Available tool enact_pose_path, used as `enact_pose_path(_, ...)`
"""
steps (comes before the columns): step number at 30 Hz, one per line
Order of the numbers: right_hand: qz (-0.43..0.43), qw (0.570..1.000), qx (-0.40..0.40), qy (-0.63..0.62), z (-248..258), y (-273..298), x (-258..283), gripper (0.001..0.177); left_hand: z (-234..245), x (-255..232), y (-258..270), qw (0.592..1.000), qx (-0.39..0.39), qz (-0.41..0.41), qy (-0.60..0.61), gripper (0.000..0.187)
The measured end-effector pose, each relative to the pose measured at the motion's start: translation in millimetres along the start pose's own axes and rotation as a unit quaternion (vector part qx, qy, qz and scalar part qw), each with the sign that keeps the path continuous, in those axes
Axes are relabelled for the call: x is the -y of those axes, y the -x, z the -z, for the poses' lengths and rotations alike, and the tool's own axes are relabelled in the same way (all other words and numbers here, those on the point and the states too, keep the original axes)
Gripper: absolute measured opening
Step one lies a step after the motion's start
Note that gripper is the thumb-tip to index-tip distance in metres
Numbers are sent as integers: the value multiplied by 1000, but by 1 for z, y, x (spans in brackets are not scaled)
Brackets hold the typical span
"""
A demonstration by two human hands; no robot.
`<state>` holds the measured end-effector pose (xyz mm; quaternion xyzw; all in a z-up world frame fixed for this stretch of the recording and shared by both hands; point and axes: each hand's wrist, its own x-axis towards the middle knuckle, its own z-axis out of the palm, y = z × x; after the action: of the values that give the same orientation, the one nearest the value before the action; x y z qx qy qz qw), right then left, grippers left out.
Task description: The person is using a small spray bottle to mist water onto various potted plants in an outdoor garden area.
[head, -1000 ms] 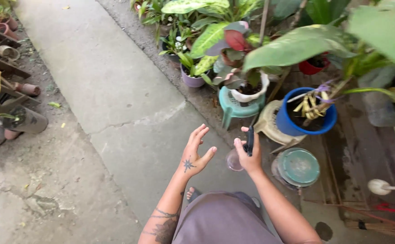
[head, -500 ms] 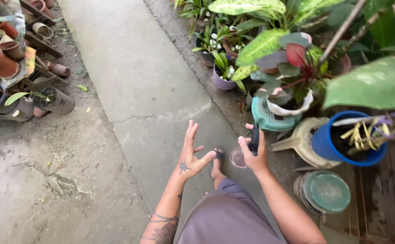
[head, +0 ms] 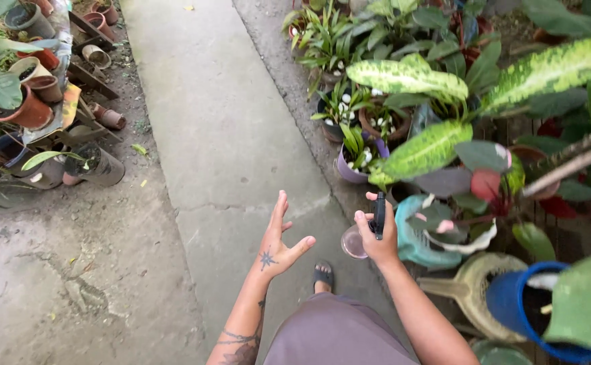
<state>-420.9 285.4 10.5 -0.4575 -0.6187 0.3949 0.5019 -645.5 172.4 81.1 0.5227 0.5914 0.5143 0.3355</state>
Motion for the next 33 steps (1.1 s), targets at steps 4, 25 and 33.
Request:
enact_pose_path(4, 10, 1000, 13, 13, -12, -44, 26, 42, 5, 11, -35, 1000, -18, -7, -14, 106)
enact_pose_path(25, 20, 1000, -13, 18, -166, -195, 10, 43, 127, 69, -224, 999, -18, -29, 4, 80)
enact_pose_path(33, 7, 997, -71, 20, -226, -241, 38, 44, 187, 81, -303, 998, 35, -50, -20, 76)
